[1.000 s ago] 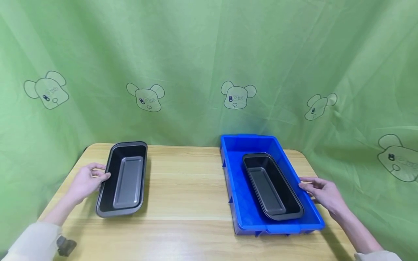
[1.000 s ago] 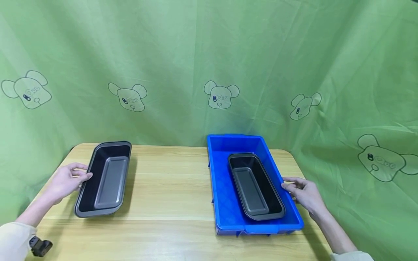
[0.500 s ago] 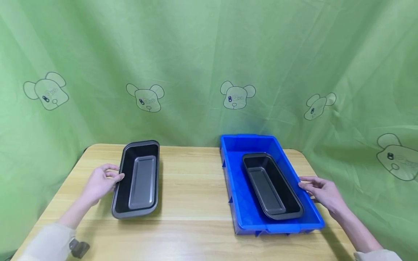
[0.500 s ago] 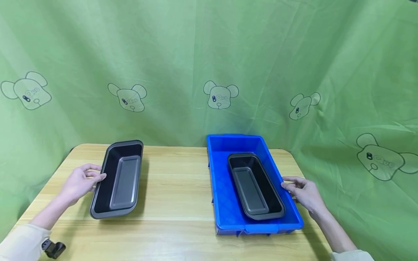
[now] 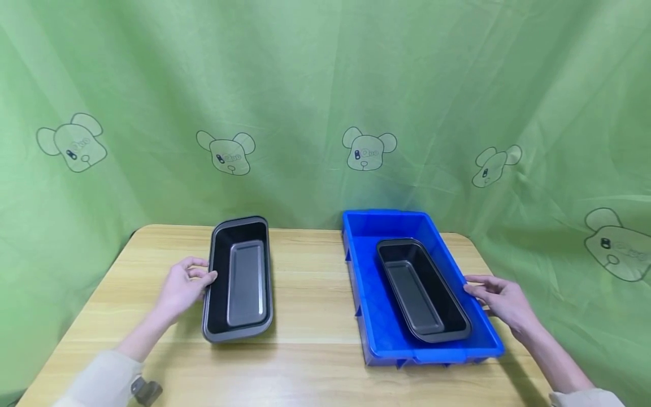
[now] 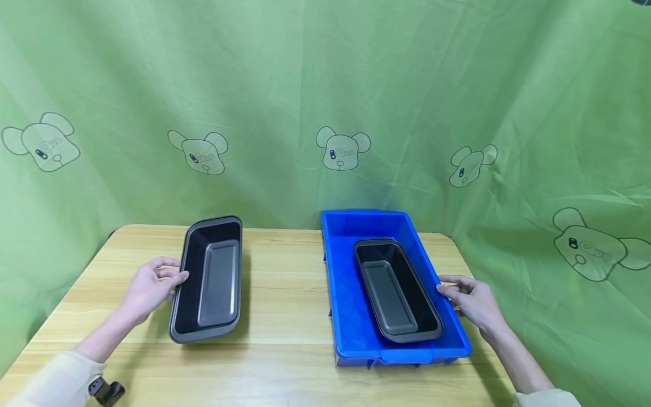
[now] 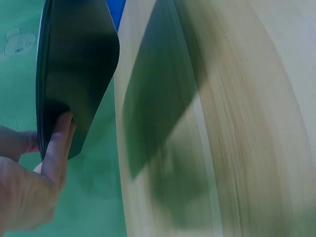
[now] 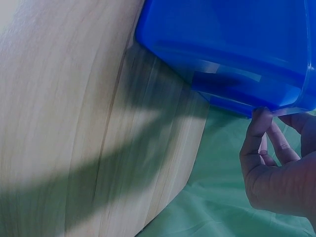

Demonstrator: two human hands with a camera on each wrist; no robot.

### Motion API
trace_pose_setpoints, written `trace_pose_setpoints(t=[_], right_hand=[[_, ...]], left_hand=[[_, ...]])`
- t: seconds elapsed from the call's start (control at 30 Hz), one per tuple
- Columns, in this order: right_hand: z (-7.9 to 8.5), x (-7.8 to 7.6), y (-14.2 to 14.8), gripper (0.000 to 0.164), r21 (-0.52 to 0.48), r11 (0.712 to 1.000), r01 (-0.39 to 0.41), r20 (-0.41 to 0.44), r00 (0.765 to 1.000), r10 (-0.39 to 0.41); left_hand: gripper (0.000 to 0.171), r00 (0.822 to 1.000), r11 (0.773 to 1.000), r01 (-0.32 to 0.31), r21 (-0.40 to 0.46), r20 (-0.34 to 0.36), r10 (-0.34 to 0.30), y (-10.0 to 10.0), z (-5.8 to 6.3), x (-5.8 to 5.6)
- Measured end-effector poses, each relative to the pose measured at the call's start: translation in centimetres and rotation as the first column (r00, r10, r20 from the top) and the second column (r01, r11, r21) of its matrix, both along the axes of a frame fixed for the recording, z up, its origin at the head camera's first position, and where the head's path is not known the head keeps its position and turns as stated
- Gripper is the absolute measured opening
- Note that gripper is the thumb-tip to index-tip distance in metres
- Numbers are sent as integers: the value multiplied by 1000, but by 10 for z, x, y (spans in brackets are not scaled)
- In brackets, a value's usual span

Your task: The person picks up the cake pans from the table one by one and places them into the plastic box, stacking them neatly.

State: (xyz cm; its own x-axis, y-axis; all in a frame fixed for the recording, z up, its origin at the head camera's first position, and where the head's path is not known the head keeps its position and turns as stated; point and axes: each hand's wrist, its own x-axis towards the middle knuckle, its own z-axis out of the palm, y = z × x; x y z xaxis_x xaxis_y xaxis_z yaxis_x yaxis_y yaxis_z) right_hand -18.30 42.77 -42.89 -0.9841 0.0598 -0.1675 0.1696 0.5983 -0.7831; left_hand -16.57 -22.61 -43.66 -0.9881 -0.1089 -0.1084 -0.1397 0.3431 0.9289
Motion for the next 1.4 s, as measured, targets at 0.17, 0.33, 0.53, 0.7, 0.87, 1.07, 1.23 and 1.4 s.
trace_pose_setpoints(t=[0.17,0.33,0.53,0.7,0.87,1.07,1.23,1.4], right_hand=[[1,-1,-1,63,-2,1000,-5,-5,1000,5],[2,-2,-1,60,-6,1000,-9,-10,1000,9],[2,-2,-2,61,-9,1000,-11,-5,1000,11],[2,-1,-3,61,-13,1000,-11,-4,1000,11],[2,-1,-2,61,-10,1000,-10,-3,1000,10],[0,-1,-1,60,-11,1000,-9,-1,1000,9],[0,-1,-1,60,-10,1000,-11,-3,1000,11],[0,0,0,60,-6,1000,-9,-1,1000,9]], left_hand=[[42,1000,998,-10,58,-10,10,22,-2,-1],[39,1000,991,-18,136,-14,20,43,-5,-1],[34,999,985,-21,172,-23,25,65,-7,-5],[33,999,978,-34,207,-23,40,77,-8,-5],[32,999,969,-40,246,-24,47,89,-9,-5],[31,999,954,-30,299,-29,40,107,-7,-7],[30,999,946,-19,325,-38,33,124,-3,-10],[31,999,936,-1,351,-46,18,143,1,-14]])
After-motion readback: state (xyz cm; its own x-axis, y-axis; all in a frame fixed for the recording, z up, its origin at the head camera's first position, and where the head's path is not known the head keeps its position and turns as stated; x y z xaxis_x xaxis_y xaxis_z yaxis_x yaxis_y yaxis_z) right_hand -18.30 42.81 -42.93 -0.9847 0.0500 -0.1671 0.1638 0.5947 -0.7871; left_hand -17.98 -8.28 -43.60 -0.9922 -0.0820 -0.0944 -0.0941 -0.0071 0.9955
